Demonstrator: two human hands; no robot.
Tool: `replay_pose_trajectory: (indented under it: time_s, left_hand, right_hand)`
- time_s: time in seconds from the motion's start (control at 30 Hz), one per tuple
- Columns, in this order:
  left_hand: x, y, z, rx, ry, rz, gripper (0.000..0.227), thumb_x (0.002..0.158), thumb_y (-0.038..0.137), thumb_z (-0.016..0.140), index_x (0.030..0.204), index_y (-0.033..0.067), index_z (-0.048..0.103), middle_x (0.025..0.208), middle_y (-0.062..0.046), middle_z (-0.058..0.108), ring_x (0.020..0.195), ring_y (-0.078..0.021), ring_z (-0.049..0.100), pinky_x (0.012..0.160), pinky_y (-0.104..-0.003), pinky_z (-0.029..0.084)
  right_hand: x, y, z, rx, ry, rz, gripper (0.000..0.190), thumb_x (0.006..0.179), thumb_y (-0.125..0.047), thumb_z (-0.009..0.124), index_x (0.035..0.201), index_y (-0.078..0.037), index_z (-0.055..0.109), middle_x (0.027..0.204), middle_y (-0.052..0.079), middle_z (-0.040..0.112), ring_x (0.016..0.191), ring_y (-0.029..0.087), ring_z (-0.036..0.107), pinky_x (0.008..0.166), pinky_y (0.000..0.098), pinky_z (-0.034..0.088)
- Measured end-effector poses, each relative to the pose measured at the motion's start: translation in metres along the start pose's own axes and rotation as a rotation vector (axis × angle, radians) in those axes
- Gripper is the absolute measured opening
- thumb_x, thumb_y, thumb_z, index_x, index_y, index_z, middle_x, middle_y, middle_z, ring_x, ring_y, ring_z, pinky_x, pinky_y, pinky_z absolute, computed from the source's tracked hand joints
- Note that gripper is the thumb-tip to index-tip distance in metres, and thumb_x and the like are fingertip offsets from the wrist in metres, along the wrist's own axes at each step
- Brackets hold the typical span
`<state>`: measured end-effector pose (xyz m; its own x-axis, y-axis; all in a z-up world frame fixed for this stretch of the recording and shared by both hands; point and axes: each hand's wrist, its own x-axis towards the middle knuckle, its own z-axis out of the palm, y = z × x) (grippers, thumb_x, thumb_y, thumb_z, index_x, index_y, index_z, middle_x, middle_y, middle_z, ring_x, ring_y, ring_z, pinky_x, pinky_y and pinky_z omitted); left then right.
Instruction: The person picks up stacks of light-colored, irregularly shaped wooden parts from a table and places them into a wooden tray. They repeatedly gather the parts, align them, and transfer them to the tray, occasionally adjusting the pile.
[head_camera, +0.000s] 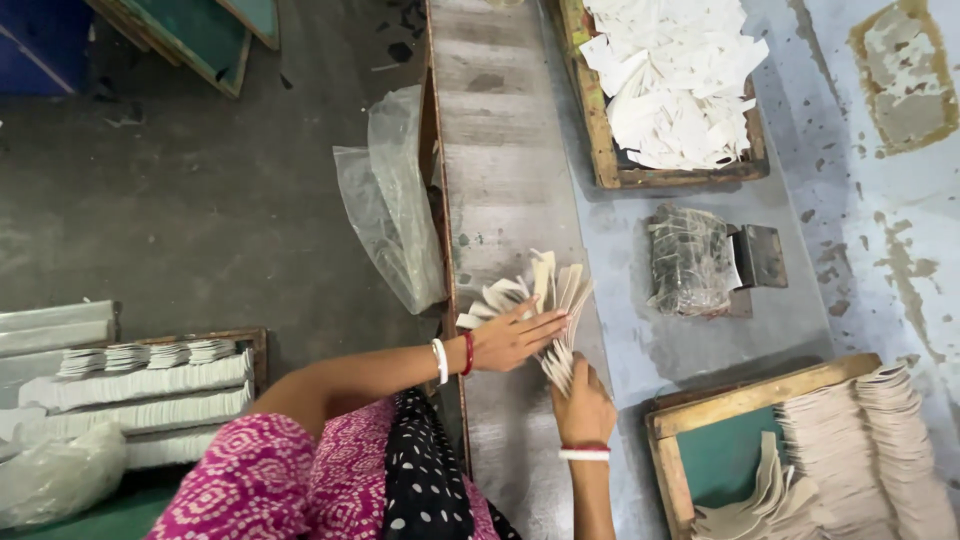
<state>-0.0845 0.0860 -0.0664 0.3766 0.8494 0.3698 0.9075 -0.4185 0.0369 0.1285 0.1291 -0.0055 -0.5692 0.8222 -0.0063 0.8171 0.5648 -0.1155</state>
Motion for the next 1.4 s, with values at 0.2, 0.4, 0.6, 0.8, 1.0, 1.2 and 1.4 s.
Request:
replay_pose_trajectory:
  time_s: [0.2,0.4,0.6,0.8,1.0,1.2,1.4]
  left_hand:
    - [-0.001,-0.007,0.052,-0.193,-0.072,0.134,0.101,0.078,0.051,0.074,0.158,0.0029,0.035,0.164,-0.017,0.033,0.156,-0.0290,0.023,0.127,-0.060,0.006]
    - [0.019,-0.015,0.053,-0.188,-0.043,0.180,0.113,0.076,0.073,0.067,0.154,-0.0016,0.036,0.162,-0.022,0.035,0.155,-0.0332,0.025,0.126,-0.060,0.003]
    - [0.027,-0.025,0.044,-0.244,-0.140,0.242,0.121,0.073,0.083,0.062,0.153,-0.0025,0.035,0.158,-0.024,0.039,0.153,-0.0380,0.028,0.125,-0.059,0.002]
    - [0.030,-0.013,0.045,-0.187,-0.138,0.255,0.121,0.075,0.090,0.050,0.155,-0.0003,0.033,0.154,-0.024,0.041,0.150,-0.0384,0.030,0.123,-0.062,-0.001]
    - [0.038,0.005,0.053,-0.086,-0.091,0.309,0.117,0.079,0.085,0.051,0.151,-0.0058,0.039,0.156,-0.017,0.044,0.151,-0.0315,0.032,0.125,-0.060,0.001]
    - [0.029,0.002,0.054,-0.147,-0.064,0.345,0.087,0.078,0.068,0.066,0.134,0.0009,0.062,0.150,-0.016,0.051,0.147,-0.0323,0.036,0.128,-0.060,0.005]
    - [0.038,0.008,0.077,-0.129,0.020,0.347,0.083,0.072,0.072,0.069,0.114,0.0000,0.073,0.131,-0.016,0.060,0.142,-0.0334,0.044,0.127,-0.051,0.012]
  right_hand:
    - [-0.008,0.028,0.037,0.046,-0.267,0.085,0.065,0.078,-0.025,0.077,0.137,-0.013,0.051,0.109,0.017,0.070,0.094,0.041,0.068,0.078,0.0521,0.055]
    - [-0.012,0.031,0.036,0.007,-0.201,-0.059,0.072,0.076,-0.035,0.080,0.135,-0.008,0.050,0.108,0.018,0.069,0.096,0.040,0.067,0.081,0.0506,0.053]
    - [-0.032,0.015,0.002,0.201,-0.036,-0.066,0.088,0.072,-0.028,0.084,0.145,-0.003,0.043,0.116,0.024,0.069,0.100,0.043,0.066,0.084,0.0499,0.053]
    - [-0.056,0.034,0.026,0.206,0.036,0.097,0.074,0.076,-0.028,0.083,0.138,-0.003,0.051,0.111,0.021,0.070,0.100,0.041,0.069,0.088,0.0477,0.055]
    - [-0.021,0.025,0.031,0.232,-0.043,-0.025,0.070,0.079,-0.030,0.081,0.135,-0.001,0.052,0.118,0.023,0.067,0.105,0.045,0.064,0.088,0.0501,0.053]
    - [-0.010,-0.005,-0.006,-0.115,0.018,-0.003,0.108,0.056,-0.052,0.087,0.139,0.002,0.046,0.125,0.026,0.063,0.112,0.047,0.062,0.089,0.0575,0.049]
    - [-0.010,0.021,0.040,-0.148,-0.187,0.086,0.070,0.082,-0.039,0.074,0.142,-0.012,0.049,0.122,0.012,0.067,0.112,0.033,0.064,0.092,0.0470,0.051]
